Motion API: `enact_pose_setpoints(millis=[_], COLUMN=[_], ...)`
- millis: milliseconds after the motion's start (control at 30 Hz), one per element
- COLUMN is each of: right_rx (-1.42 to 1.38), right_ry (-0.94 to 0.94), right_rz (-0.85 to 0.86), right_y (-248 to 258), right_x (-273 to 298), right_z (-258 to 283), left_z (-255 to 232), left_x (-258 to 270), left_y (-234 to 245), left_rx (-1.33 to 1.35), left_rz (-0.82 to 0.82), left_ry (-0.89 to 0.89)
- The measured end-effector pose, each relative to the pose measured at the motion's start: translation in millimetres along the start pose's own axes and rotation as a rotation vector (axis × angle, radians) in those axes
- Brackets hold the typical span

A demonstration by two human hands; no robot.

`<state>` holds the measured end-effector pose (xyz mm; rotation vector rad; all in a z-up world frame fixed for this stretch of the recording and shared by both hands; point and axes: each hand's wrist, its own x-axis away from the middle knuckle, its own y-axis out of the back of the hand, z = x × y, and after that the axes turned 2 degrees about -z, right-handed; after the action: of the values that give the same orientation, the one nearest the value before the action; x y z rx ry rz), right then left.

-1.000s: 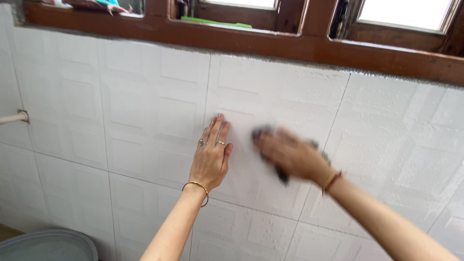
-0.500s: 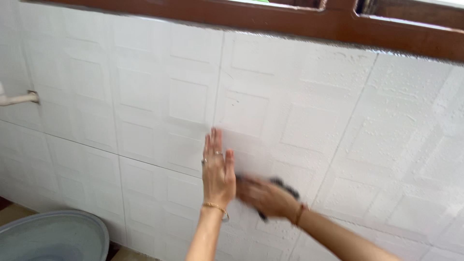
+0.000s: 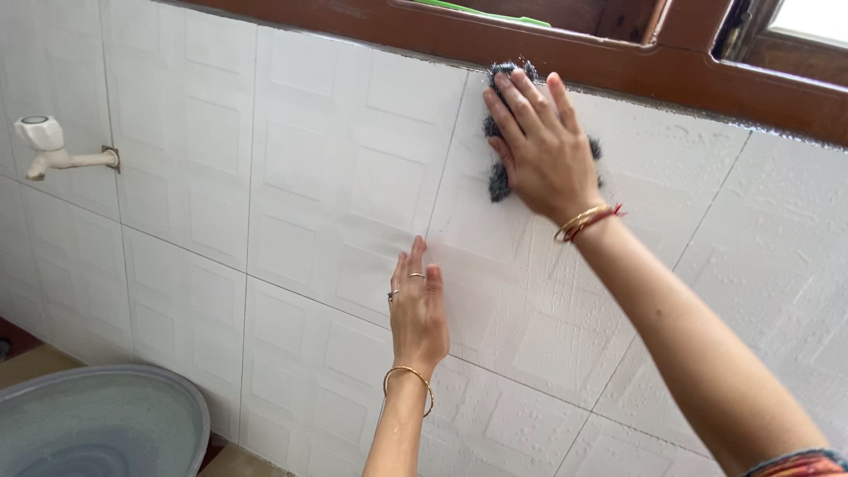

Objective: The person scrubs white wall tiles and a checkered floor using a steel wool pad. They repeatedly dip the pad into a small container of soapy water and scrub the wall near a window and the floor tiles, moving a pink bucket and a large basin as needed.

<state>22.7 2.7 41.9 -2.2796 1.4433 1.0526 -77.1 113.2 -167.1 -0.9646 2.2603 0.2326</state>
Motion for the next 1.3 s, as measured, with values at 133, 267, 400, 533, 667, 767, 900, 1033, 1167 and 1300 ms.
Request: enact_pose_setpoints(millis=[133,267,400,533,667,767,900,1033,1167,1300], right_rx=[0.044,-0.216,-0.026,-0.091,-0.134,-0.322,-0.240,-0.135,-0.110,-0.096], right_ry=[0.327,0.605,0.480,0.079,0.321,0.585,0.573,0.001,0.302,0.113], right_rz=[0.265,0.482,0.266,0.064,0.230,0.389,0.209,0.052,0.187,0.081], right_y=[-21,-23,-30,-10,-18,-10,-22,-26,-27,-25], right_x=[61,111,61,-2,35,96,58,-13,-4,-14], right_z=[75,126,66,-2,35,95,73,25,45,31], left_z=[2,2,-1,3,14,15,1,-15,-27,-30], left_x=[-11,-11,-13,-11,-17,-15,-14,1,-4,-6], left_y=[3,7,10,8,10,9,6,5,7,12], left_rx=[0.416,0.601,0.502,0.503,0.594,0.611,0.431,0.060,0.008,-0.085], left_rz=[-0.069,-0.133,-0.080,-0.063,-0.089,-0.118,-0.083,0.049,0.032,0.048], left_ry=[0.198,0.338,0.328,0.359,0.390,0.417,0.279,0.154,-0.002,-0.046])
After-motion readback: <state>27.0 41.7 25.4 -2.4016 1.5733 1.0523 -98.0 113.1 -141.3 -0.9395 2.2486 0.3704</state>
